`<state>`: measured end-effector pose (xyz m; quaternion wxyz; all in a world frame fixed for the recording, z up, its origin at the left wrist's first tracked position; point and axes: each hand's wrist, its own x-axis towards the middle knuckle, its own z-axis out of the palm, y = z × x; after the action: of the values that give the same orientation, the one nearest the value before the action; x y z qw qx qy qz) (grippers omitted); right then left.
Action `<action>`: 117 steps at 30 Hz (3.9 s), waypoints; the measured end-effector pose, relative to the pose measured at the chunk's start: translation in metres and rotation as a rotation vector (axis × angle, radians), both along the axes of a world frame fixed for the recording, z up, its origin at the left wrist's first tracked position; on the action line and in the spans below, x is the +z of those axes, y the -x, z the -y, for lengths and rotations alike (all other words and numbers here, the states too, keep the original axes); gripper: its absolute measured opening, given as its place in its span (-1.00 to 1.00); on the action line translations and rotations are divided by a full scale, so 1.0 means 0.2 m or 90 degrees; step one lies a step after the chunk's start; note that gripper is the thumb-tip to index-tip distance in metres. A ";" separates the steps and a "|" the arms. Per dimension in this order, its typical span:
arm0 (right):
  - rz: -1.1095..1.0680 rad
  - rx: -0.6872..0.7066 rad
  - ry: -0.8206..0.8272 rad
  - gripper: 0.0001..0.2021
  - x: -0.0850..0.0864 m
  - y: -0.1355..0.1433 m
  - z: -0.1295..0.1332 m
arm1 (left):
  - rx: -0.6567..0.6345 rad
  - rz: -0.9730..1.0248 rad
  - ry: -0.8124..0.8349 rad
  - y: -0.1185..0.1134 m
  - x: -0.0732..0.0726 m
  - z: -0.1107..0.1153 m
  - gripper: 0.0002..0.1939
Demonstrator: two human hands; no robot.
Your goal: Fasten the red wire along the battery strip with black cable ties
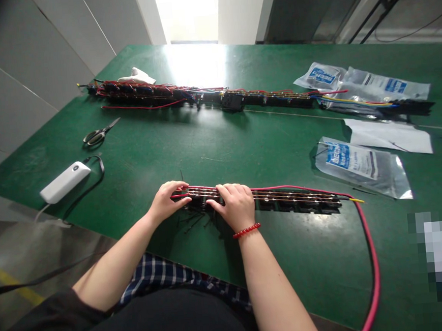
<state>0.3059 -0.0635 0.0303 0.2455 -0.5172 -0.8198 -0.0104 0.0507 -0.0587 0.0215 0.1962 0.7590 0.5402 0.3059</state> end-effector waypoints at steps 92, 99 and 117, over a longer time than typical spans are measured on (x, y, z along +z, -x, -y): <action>0.013 -0.019 0.000 -0.59 0.02 0.01 0.00 | -0.038 0.156 0.016 0.05 0.00 0.01 -0.45; 0.013 -0.017 -0.004 -0.60 0.02 0.01 0.00 | -0.064 0.140 0.174 0.17 0.06 0.00 -0.42; 0.010 -0.012 -0.014 -0.60 0.02 0.00 -0.01 | -0.067 -0.065 0.080 0.21 0.06 -0.04 -0.67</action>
<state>0.3055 -0.0623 0.0334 0.2448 -0.5221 -0.8166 -0.0259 0.0084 -0.0512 0.0336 0.2316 0.7873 0.5269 0.2212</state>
